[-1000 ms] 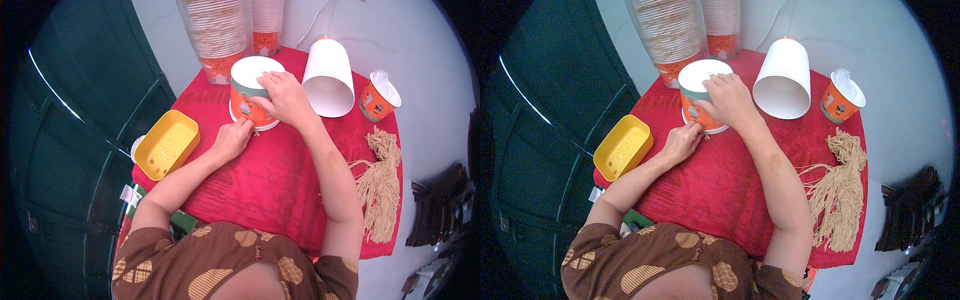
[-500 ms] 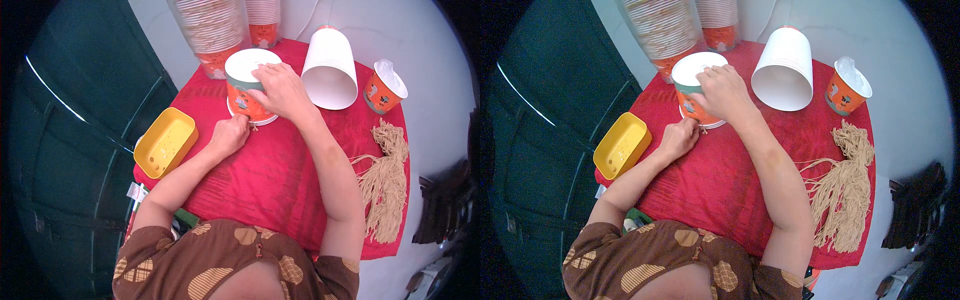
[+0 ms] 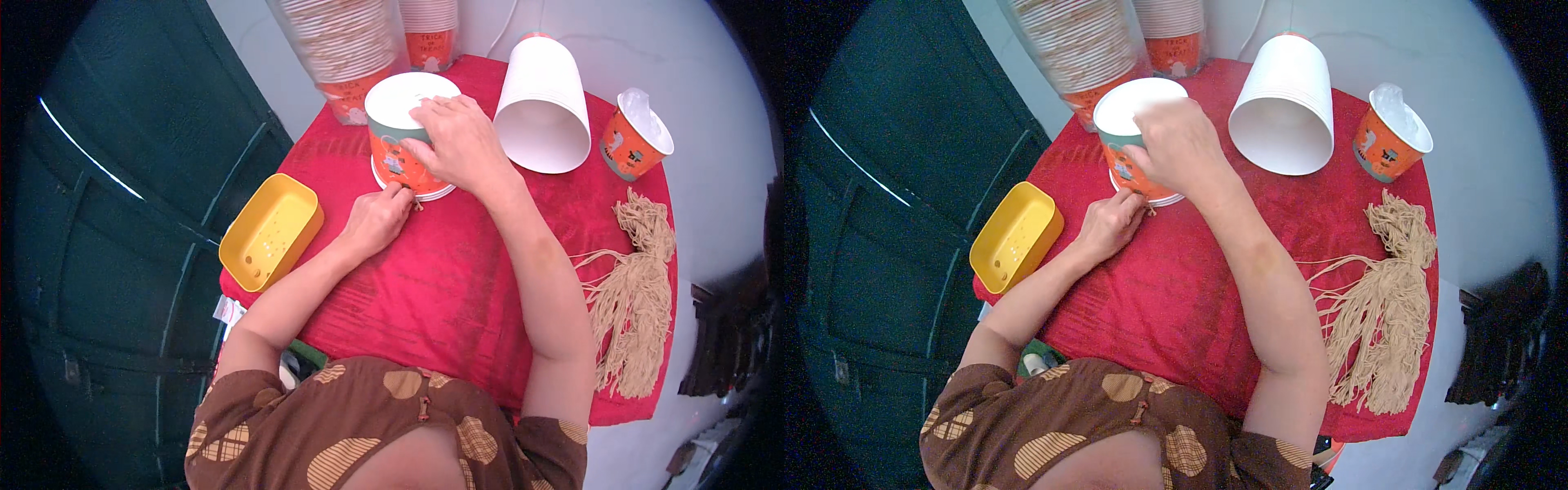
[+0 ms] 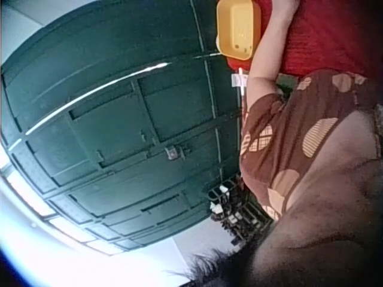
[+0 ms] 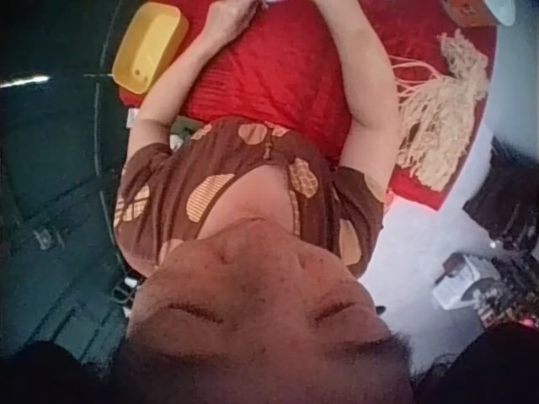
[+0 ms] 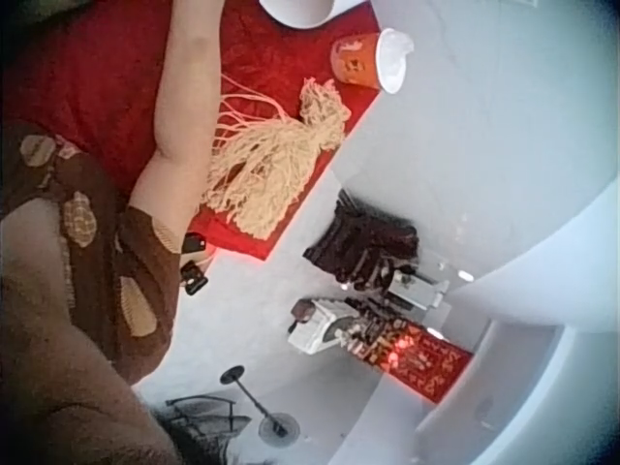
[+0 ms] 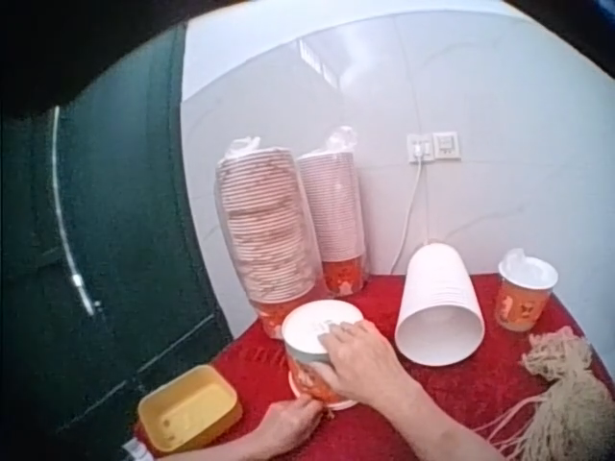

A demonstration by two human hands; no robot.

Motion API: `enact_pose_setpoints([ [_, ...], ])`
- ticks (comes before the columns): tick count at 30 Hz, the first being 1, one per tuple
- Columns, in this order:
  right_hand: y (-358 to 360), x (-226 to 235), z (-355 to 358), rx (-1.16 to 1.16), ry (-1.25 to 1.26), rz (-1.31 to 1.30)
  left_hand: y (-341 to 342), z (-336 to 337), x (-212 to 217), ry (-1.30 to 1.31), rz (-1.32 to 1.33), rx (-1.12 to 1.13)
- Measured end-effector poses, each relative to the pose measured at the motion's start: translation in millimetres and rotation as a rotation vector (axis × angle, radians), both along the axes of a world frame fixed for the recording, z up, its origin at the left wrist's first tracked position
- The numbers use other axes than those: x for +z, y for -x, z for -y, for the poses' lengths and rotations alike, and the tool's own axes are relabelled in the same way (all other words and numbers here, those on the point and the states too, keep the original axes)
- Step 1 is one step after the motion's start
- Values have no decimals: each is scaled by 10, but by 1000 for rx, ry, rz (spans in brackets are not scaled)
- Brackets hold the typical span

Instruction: Manually attaching string handles to printed paper buckets by threading them through pre-punched holes.

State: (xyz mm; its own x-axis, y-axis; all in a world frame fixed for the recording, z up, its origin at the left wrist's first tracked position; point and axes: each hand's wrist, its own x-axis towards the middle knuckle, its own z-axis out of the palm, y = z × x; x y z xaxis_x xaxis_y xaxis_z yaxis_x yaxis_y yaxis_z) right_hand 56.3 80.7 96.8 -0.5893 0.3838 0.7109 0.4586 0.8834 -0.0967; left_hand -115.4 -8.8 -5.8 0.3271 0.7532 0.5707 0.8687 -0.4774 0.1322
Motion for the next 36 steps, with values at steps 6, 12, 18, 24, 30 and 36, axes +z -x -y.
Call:
enact_pose_setpoints([
  [6,-12,4,-6,-18,10,14,-28,-78,-37,-100,-69,-31],
  [12,5,-26,-43,-20,-4,17,-38,-96,-55,-119,-159,-8],
  [18,28,-86,-86,-13,-144,-96,-18,-66,-24,-62,-150,50],
  [24,41,-72,-74,-29,-116,-53,89,68,9,22,-4,106],
  [30,21,-75,-73,-29,-123,-77,56,121,84,74,80,198],
  [36,38,-78,-69,-42,-127,-65,74,120,103,39,158,76],
])
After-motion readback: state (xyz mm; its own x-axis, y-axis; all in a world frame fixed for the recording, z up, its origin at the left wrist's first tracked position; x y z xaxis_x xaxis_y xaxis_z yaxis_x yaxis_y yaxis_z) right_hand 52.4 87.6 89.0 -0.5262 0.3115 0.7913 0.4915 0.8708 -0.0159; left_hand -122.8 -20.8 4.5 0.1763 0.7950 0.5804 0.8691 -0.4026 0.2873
